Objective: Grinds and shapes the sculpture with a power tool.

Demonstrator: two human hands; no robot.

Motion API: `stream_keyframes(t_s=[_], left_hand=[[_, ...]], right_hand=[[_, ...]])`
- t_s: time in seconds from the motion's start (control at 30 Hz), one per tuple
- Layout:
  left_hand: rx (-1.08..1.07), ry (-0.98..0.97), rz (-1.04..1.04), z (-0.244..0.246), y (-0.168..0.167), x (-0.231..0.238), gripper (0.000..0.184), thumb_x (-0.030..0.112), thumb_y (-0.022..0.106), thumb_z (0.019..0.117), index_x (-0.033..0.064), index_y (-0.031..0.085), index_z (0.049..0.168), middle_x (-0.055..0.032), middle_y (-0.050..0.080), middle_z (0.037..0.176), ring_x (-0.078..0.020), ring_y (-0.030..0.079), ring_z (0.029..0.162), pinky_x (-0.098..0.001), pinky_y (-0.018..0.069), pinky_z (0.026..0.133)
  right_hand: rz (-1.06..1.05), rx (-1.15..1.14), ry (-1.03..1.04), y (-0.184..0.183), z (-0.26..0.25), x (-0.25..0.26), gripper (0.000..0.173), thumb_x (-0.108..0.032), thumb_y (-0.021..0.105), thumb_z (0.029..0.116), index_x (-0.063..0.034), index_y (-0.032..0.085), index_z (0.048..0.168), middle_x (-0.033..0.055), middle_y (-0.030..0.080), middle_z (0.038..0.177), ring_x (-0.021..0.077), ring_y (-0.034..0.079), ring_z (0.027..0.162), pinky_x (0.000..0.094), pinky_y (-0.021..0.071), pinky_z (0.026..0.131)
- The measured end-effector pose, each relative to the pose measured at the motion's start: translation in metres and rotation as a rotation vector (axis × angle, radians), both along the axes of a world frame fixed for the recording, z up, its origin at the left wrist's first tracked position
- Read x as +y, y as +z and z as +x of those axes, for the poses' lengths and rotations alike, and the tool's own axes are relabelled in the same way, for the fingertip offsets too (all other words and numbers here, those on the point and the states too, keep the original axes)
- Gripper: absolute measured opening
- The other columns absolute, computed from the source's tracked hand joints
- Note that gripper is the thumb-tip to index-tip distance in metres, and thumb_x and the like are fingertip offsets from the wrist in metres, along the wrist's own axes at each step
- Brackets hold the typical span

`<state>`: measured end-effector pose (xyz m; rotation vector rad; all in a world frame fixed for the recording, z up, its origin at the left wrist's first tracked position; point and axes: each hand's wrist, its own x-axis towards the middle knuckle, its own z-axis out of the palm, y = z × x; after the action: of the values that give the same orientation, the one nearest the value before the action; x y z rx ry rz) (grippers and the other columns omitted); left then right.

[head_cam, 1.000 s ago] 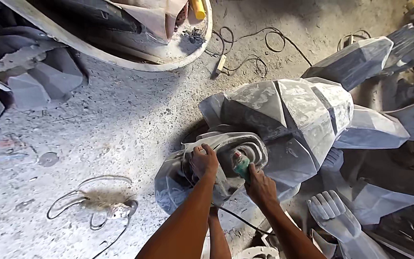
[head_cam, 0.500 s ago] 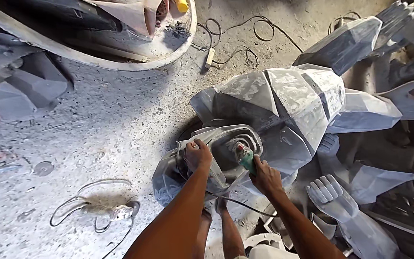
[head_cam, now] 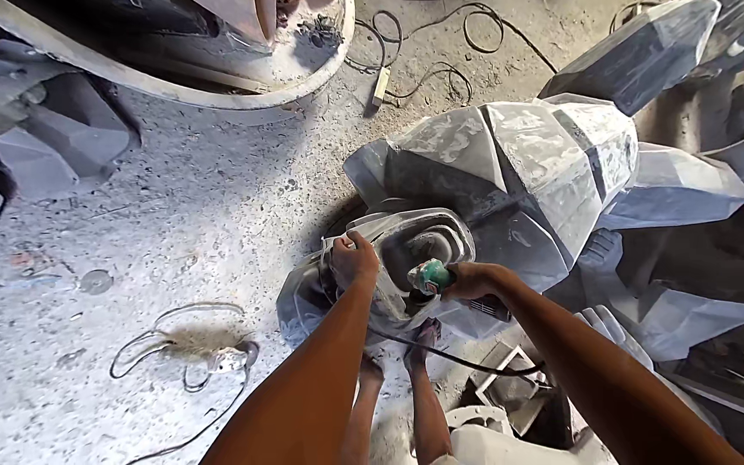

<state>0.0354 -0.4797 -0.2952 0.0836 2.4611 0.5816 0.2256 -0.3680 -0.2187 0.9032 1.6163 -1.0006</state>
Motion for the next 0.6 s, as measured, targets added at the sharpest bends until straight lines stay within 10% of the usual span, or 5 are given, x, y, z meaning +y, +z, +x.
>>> stream_keyframes(t_s=[0.23, 0.6], left_hand=[[0.007, 0.020, 0.010, 0.000, -0.001, 0.002, 0.055, 0.048, 0.033, 0.1086, 0.0049, 0.068, 0.115, -0.0204, 0.070, 0.110, -0.0371, 0.066, 0.110, -0.0611, 0.0500, 0.092], [-0.012, 0.038, 0.020, -0.001, 0.002, 0.001, 0.055, 0.048, 0.036, 0.1086, 0.0040, 0.068, 0.105, -0.0211, 0.069, 0.103, -0.0379, 0.066, 0.104, -0.0619, 0.0496, 0.087]], right_hand=[[0.136, 0.206, -0.494, -0.004, 0.080, -0.050, 0.061, -0.044, 0.075, 0.0905, -0.0169, 0.049, 0.138, 0.0108, 0.069, 0.101, 0.0223, 0.072, 0.081, 0.0474, 0.0618, 0.074], [0.225, 0.251, -0.565, -0.009, 0.125, -0.130, 0.067, -0.052, 0.069, 0.0862, -0.0216, 0.048, 0.142, 0.0044, 0.070, 0.103, 0.0193, 0.071, 0.093, 0.0472, 0.0589, 0.083]])
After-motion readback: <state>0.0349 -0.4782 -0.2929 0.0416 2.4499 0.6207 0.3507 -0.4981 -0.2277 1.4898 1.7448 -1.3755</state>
